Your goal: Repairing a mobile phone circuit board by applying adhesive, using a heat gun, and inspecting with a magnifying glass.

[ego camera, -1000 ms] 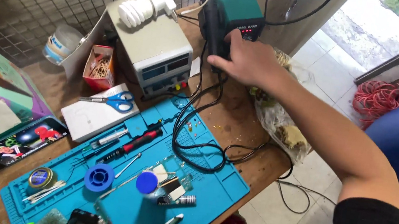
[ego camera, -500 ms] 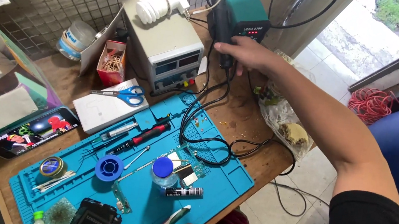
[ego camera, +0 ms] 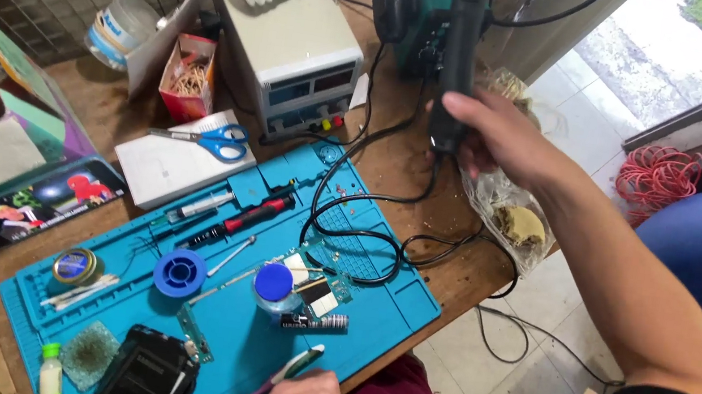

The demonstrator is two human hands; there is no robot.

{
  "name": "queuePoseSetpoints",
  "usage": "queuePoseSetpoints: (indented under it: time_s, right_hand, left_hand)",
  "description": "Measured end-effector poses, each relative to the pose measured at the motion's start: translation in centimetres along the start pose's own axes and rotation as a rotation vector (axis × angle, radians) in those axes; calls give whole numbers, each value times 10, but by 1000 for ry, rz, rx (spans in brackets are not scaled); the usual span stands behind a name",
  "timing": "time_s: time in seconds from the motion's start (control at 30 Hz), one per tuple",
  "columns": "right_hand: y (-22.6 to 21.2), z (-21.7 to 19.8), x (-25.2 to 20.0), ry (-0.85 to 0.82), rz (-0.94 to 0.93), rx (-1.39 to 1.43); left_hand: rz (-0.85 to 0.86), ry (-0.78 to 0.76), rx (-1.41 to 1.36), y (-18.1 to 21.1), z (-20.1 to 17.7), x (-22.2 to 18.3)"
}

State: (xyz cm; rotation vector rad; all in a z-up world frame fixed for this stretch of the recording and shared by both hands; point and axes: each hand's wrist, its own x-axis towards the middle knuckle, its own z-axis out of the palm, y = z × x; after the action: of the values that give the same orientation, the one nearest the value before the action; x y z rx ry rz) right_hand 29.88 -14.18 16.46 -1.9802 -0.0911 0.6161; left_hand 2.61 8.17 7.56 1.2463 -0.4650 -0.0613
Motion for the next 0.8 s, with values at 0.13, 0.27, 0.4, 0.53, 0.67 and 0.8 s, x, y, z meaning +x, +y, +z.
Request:
queuePoseSetpoints:
  time_s: [0.13, 0.27, 0.4, 0.53, 0.67, 0.8]
  right_hand:
    - [23, 4, -40, -20, -83, -1]
    - [65, 12, -77, -35, -208, 42]
    - [94, 29, -117, -12, -231, 104]
    - [104, 42, -143, 83, -464, 122]
    - [114, 46, -152, 144, -557, 79]
    - [111, 57, -153, 68, -616, 97]
  left_hand:
    - [-15, -127, 11, -4, -4, 4]
    - [-62, -122, 102, 13, 1, 6]
    - [-60, -65, 212, 21, 6, 5]
    - [-100, -45, 463, 19, 7, 0]
    - [-135, 58, 684, 16, 6, -10]
    - [-189, 103, 900, 9, 3, -20]
